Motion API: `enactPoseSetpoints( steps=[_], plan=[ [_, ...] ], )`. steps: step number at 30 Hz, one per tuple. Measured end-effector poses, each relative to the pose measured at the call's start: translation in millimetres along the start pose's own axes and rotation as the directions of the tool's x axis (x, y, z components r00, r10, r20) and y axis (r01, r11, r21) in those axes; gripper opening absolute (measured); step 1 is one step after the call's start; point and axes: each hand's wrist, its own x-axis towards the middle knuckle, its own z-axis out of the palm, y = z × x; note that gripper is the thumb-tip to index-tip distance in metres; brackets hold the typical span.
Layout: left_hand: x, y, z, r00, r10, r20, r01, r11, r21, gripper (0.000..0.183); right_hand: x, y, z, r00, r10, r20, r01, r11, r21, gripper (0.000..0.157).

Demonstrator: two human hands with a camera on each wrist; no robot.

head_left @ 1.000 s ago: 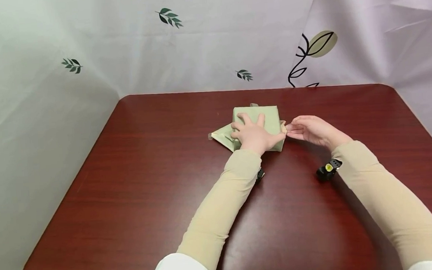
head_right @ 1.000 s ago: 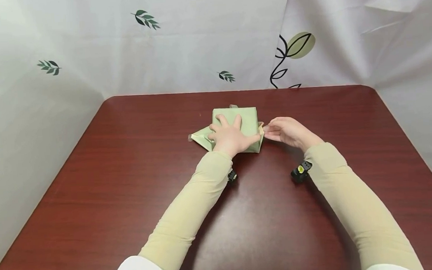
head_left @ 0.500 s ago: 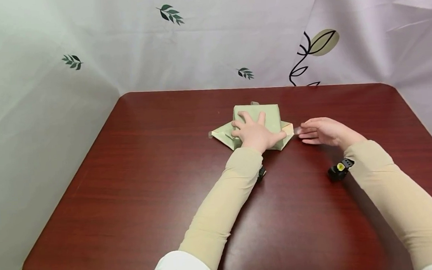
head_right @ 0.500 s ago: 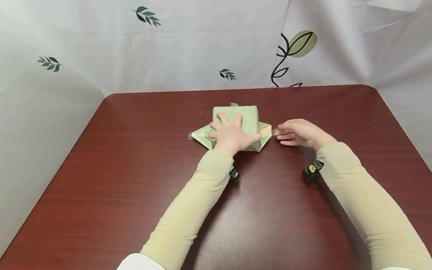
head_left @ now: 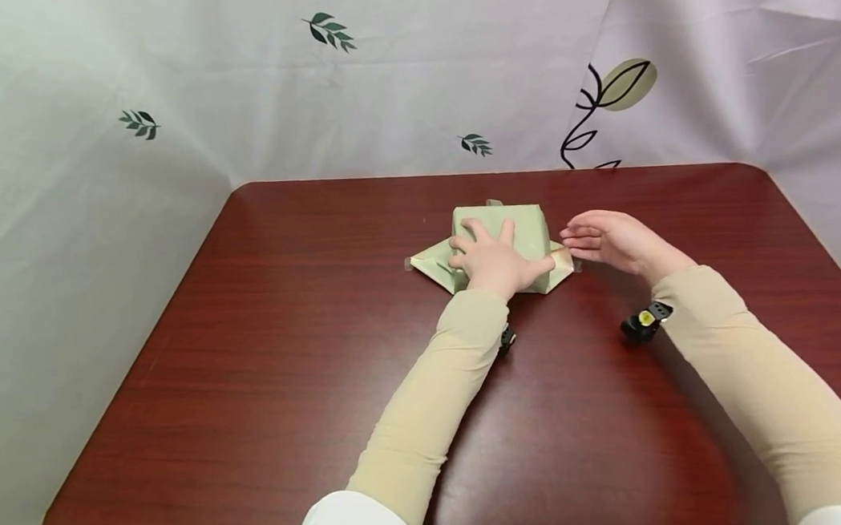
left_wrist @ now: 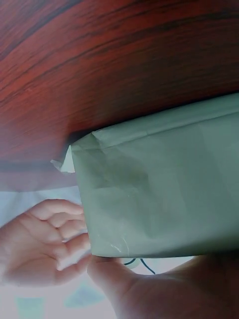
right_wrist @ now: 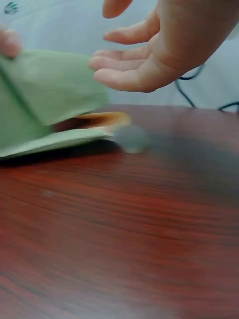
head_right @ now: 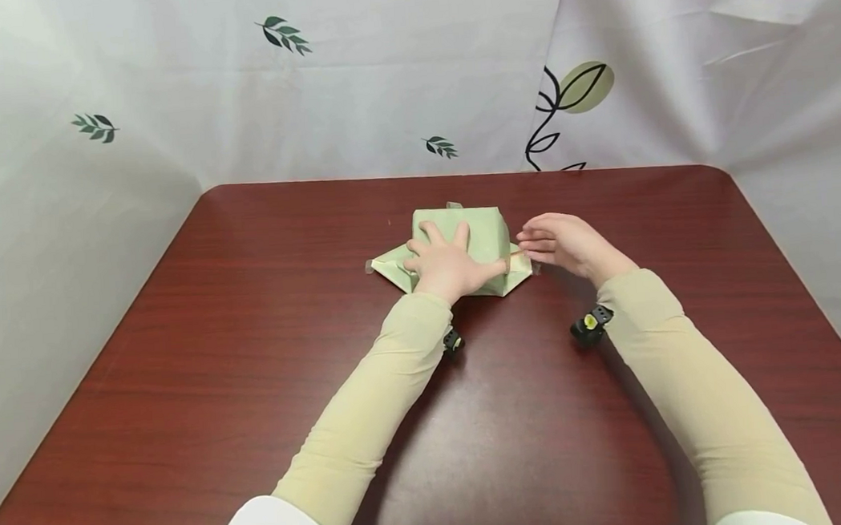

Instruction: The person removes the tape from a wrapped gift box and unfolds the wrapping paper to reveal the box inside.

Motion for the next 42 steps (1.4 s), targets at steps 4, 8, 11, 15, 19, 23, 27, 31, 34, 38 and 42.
enactPoseSetpoints(
  steps=[4,8,11,15,19,23,27,31,34,38,42],
  plan=[
    [-0.4,-2.7,0.1,1.000,0.010,0.015,-0.010,1.000,-0.001,0.095,6.4,1.5,16.6,0.999,0.031,0.017,-0.030,0.997,-0.068,0.030],
    [1.1,-11.2,-1.3,0.998,0.060,0.038,-0.058,0.997,-0.050,0.084,11.1,2.8,24.6,0.999,0.044,0.003,-0.044,0.995,-0.084,0.028],
    [4.6,-24.0,-6.0,0.990,0.124,0.061,-0.113,0.980,-0.165,0.068,13.3,2.9,27.0,0.999,0.037,0.000,-0.036,0.992,-0.119,0.021],
    [11.3,-49.1,-15.1,0.966,0.251,0.058,-0.212,0.904,-0.371,0.055,13.7,2.9,30.9,0.999,0.032,-0.019,-0.035,0.982,-0.185,0.008],
    [19.9,-75.3,-19.8,0.930,0.367,0.014,-0.309,0.802,-0.511,0.053,13.3,3.9,34.8,0.999,0.020,-0.048,-0.033,0.964,-0.265,0.013],
    [27.9,-94.3,-18.8,0.901,0.433,-0.017,-0.366,0.739,-0.565,0.055,14.0,5.6,37.3,0.997,0.002,-0.080,-0.029,0.943,-0.332,0.016],
    [33.4,-105.7,-16.0,0.891,0.454,-0.020,-0.370,0.700,-0.611,0.055,15.3,7.4,40.2,0.995,-0.026,-0.098,-0.017,0.912,-0.409,0.021],
    [39.4,-112.4,-13.7,0.888,0.460,0.016,-0.317,0.636,-0.703,0.060,17.9,8.3,40.1,0.993,-0.049,-0.104,-0.007,0.876,-0.483,0.027],
    [42.9,-115.6,-13.3,0.885,0.463,0.055,-0.253,0.576,-0.777,0.065,19.8,8.1,38.9,0.993,-0.046,-0.113,-0.016,0.869,-0.494,0.033],
    [41.3,-118.4,-19.0,0.886,0.456,0.084,-0.209,0.553,-0.807,0.067,21.4,5.8,36.2,0.993,-0.058,-0.107,-0.009,0.842,-0.540,0.044],
    [46.0,-121.3,-20.6,0.895,0.438,0.078,-0.196,0.547,-0.814,0.067,21.7,1.1,33.9,0.992,-0.084,-0.099,0.003,0.777,-0.630,0.044]
  ],
)
